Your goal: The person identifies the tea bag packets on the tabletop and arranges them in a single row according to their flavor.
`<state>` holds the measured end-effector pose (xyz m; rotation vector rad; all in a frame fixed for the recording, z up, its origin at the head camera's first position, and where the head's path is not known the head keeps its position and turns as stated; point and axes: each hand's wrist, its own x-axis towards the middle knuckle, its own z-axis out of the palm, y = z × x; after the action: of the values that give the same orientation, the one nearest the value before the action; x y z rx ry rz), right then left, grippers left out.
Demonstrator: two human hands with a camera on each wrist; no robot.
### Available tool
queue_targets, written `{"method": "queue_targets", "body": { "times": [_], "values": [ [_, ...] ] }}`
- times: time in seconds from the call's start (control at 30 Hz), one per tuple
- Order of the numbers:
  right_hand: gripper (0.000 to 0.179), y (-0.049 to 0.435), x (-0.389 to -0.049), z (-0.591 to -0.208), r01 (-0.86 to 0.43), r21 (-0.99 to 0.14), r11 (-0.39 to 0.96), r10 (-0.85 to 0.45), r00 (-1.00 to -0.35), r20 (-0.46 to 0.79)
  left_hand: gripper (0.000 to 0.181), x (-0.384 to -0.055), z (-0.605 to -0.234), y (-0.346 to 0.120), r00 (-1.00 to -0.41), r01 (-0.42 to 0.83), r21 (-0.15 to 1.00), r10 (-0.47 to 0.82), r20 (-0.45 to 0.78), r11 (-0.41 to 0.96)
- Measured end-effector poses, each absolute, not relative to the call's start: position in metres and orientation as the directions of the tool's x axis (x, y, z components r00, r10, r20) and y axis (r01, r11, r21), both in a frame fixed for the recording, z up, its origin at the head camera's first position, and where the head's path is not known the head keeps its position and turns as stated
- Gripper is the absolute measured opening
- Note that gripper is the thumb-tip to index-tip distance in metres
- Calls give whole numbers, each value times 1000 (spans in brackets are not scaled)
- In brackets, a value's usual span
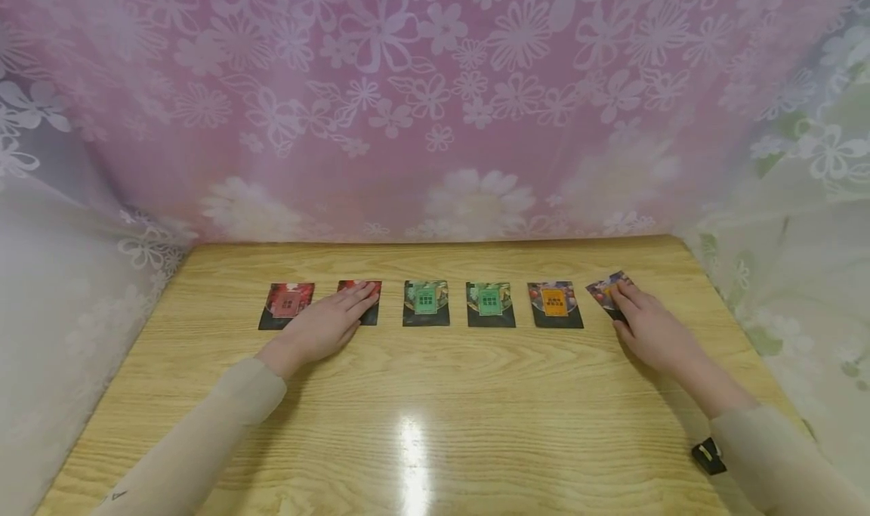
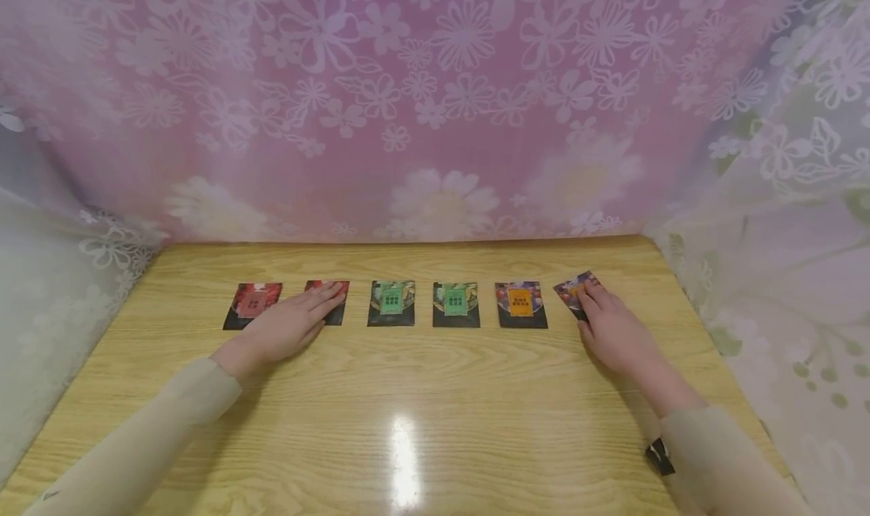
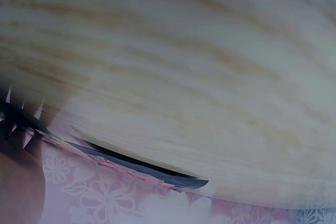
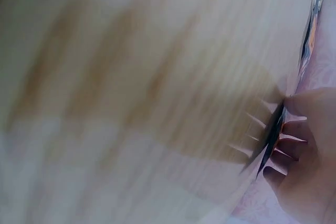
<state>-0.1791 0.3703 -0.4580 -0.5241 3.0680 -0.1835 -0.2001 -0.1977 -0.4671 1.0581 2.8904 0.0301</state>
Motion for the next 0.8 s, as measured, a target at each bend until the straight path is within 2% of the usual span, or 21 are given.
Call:
{"method": "queue_targets", "body": {
  "times": [0.2, 0.3, 0.53, 0.8],
  "values": [
    [66, 378, -183, -452, -368, -196, 909, -367, -929, 43, 58, -198, -467, -198, -765, 640, 49, 641, -64, 767],
    [66, 387, -189, -450, -407, -193, 893, -405, -913, 53, 58, -198, -467, -198, -764, 641, 48, 643, -59, 766],
    [66, 398, -194, -453, -456, -198, 868, -467, -884, -9, 57, -201, -468, -198, -761, 646, 38, 647, -54, 762],
    [64, 391, -188, -453, -432, -180, 884, -444, -896, -28, 58, -201, -467, -198, -760, 646, 34, 647, -65, 762]
  ]
}}
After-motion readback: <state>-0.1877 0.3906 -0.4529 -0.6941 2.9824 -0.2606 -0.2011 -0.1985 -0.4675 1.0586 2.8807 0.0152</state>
